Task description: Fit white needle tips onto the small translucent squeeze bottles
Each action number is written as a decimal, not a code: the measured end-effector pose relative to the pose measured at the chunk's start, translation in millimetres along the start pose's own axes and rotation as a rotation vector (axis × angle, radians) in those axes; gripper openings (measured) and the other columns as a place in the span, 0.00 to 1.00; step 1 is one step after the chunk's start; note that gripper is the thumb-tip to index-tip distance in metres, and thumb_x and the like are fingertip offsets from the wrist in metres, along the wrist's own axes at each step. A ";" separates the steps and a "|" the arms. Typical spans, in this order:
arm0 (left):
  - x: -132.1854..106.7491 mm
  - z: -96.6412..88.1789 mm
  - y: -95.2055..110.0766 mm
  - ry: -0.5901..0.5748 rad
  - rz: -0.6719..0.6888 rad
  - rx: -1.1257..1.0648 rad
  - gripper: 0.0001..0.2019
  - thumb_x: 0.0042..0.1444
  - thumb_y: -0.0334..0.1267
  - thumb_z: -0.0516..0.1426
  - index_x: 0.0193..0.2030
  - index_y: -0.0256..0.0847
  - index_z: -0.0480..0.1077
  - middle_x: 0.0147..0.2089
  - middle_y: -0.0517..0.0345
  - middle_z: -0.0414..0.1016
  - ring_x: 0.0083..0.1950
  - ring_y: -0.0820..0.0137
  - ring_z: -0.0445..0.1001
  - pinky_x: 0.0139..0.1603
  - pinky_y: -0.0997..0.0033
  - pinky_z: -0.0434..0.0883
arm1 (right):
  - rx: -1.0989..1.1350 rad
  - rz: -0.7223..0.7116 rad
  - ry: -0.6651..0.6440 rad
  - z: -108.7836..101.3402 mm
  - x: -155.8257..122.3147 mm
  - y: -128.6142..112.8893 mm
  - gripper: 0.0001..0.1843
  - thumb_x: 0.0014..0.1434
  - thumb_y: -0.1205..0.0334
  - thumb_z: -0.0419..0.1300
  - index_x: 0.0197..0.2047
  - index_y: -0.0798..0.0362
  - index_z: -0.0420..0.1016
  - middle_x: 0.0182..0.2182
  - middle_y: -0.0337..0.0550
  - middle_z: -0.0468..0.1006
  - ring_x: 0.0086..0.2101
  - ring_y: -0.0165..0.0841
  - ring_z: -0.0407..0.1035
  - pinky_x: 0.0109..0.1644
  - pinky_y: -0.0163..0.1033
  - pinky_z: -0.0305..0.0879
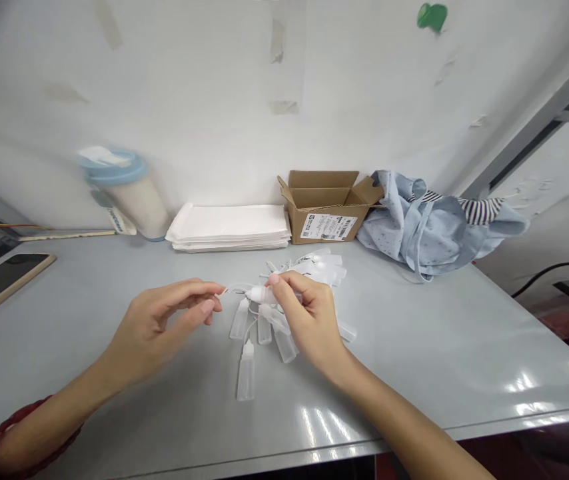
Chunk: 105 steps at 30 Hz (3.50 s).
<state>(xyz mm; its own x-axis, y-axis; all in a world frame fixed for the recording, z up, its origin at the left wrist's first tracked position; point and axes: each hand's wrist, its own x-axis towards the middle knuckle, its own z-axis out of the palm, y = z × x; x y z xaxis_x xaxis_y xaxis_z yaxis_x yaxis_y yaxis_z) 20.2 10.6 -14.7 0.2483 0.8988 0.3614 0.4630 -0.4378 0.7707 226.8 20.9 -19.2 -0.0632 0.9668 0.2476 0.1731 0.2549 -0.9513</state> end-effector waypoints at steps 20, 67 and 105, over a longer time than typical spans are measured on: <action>-6.0 10.5 3.1 -0.105 0.148 0.033 0.07 0.63 0.31 0.51 0.36 0.38 0.69 0.26 0.61 0.68 0.27 0.74 0.66 0.28 0.76 0.64 | -0.075 -0.093 -0.035 -0.3 -2.3 -4.8 0.16 0.61 0.59 0.54 0.23 0.54 0.72 0.18 0.35 0.65 0.21 0.26 0.57 0.24 0.32 0.53; -12.8 17.2 -4.2 -0.186 0.345 0.218 0.08 0.63 0.28 0.47 0.37 0.40 0.66 0.27 0.61 0.65 0.26 0.73 0.62 0.28 0.75 0.62 | -0.311 -0.223 -0.130 4.9 -8.3 2.7 0.17 0.61 0.63 0.49 0.20 0.53 0.62 0.15 0.32 0.58 0.17 0.24 0.52 0.21 0.32 0.50; -8.6 12.7 0.9 -0.177 0.340 0.098 0.07 0.61 0.25 0.52 0.35 0.34 0.71 0.26 0.61 0.67 0.26 0.77 0.62 0.28 0.79 0.62 | -0.257 -0.269 -0.139 1.1 -6.7 1.8 0.16 0.59 0.68 0.50 0.20 0.56 0.65 0.14 0.31 0.56 0.17 0.21 0.50 0.20 0.29 0.47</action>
<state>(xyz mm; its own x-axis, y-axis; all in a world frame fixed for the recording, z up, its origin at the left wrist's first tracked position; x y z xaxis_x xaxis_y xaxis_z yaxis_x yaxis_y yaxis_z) 29.3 2.2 -23.9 0.5405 0.6876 0.4847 0.4060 -0.7178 0.5656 226.5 14.9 -22.8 -0.2691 0.8581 0.4374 0.3720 0.5115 -0.7746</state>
